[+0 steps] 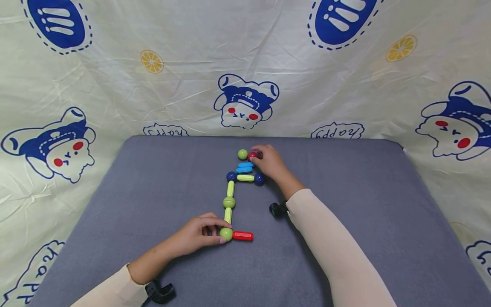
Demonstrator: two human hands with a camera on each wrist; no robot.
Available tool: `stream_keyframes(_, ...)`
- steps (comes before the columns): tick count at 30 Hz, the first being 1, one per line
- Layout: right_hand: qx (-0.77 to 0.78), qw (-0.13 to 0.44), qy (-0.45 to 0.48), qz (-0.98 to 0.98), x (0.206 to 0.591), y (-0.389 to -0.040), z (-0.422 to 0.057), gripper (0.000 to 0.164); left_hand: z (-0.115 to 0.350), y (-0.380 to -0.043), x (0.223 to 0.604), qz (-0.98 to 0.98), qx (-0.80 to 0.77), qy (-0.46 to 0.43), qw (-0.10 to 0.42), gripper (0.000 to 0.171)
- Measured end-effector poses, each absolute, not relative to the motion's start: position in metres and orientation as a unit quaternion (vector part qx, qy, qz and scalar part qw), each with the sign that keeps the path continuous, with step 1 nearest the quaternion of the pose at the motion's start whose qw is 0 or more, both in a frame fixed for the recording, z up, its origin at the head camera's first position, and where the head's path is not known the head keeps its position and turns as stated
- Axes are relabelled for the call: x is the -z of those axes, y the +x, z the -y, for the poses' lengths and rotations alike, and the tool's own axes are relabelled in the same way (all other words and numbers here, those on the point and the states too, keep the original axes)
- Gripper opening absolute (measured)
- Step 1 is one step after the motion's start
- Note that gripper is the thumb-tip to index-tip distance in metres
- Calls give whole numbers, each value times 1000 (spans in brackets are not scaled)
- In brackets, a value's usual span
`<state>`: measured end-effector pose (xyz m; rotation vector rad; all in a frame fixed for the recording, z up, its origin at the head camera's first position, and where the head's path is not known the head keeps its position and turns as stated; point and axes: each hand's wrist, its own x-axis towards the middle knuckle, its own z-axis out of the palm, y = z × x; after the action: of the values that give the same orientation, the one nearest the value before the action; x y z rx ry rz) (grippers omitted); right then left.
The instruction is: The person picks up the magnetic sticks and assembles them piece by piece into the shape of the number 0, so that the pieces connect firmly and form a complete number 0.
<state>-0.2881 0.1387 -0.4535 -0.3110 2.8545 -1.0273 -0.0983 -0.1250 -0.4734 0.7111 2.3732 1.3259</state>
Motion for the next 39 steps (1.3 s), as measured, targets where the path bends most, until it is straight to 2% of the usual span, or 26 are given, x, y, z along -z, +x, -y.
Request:
stream_keyframes(5, 335, 59, -99, -935, 452, -289, -138, 35, 125, -98, 474, -832, -466, 250, 166, 31)
stream_keyframes(22, 329, 70, -88, -938, 450, -289, -152, 35, 125, -98, 472, -830, -470, 244, 173, 31)
stream_keyframes(39, 321, 69, -87, -941, 448, -274, -172, 35, 125, -99, 474, -827, -476, 250, 167, 31)
